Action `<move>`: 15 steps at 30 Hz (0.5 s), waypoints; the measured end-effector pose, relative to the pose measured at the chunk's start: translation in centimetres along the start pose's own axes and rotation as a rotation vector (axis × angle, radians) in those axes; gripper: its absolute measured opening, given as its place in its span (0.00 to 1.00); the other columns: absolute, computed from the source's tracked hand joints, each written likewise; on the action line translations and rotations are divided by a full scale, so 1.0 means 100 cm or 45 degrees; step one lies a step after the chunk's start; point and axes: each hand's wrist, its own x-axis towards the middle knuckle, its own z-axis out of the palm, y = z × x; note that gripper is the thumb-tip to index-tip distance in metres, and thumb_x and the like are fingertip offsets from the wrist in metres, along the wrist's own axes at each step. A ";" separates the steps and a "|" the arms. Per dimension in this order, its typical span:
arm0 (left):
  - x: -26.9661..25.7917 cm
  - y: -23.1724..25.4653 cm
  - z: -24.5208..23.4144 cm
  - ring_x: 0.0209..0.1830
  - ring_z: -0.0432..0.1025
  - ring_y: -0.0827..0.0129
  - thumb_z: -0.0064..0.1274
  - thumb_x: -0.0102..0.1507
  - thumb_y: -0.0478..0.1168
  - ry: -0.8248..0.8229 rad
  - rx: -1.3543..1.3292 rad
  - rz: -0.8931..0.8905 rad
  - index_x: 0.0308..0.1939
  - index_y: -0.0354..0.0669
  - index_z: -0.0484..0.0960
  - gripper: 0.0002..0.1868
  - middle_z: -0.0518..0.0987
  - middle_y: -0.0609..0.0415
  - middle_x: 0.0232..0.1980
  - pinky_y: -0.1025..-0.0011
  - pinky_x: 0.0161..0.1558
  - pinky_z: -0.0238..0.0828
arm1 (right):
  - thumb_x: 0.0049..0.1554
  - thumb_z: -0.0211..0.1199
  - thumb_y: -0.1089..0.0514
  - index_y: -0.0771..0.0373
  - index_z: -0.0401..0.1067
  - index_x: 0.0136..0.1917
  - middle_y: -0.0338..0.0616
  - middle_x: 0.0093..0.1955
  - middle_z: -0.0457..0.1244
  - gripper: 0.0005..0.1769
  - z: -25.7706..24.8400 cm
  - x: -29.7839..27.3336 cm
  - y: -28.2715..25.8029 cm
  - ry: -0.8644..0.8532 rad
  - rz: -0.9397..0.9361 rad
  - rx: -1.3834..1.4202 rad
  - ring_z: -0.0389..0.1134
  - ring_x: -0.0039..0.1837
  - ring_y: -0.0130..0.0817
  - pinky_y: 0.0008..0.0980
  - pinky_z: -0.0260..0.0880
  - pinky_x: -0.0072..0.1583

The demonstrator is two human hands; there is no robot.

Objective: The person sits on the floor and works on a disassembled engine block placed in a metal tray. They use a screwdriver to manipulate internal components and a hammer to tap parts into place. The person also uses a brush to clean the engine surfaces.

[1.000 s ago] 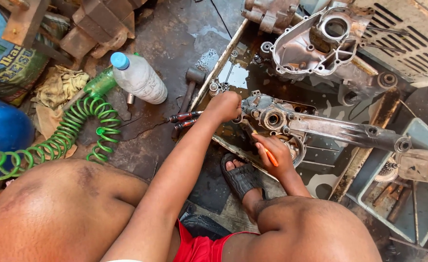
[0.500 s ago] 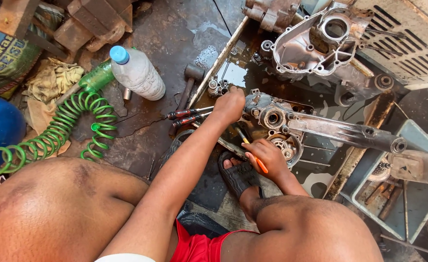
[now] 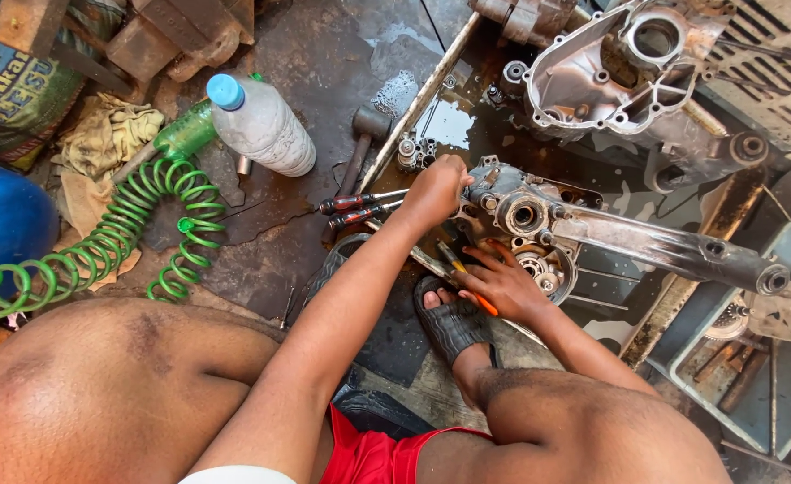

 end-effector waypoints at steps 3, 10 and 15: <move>0.001 0.014 -0.035 0.41 0.79 0.43 0.59 0.65 0.47 -0.132 -0.256 -0.210 0.34 0.42 0.78 0.13 0.78 0.45 0.32 0.53 0.42 0.76 | 0.67 0.50 0.45 0.53 0.74 0.60 0.41 0.46 0.68 0.17 0.005 -0.008 0.009 -0.011 -0.032 0.007 0.67 0.70 0.42 0.54 0.57 0.72; 0.001 0.001 -0.045 0.40 0.79 0.55 0.61 0.63 0.45 -0.306 -0.629 -0.429 0.36 0.39 0.85 0.12 0.84 0.43 0.34 0.57 0.45 0.74 | 0.67 0.49 0.44 0.51 0.73 0.62 0.40 0.49 0.69 0.18 0.015 -0.017 0.008 -0.032 0.069 0.042 0.67 0.69 0.38 0.52 0.55 0.73; -0.008 -0.009 -0.054 0.44 0.75 0.66 0.65 0.61 0.40 -0.437 -0.965 -0.370 0.41 0.38 0.87 0.09 0.84 0.46 0.40 0.62 0.51 0.73 | 0.65 0.53 0.44 0.45 0.73 0.66 0.35 0.53 0.70 0.19 0.032 -0.020 -0.011 0.004 0.351 0.056 0.67 0.69 0.34 0.56 0.53 0.73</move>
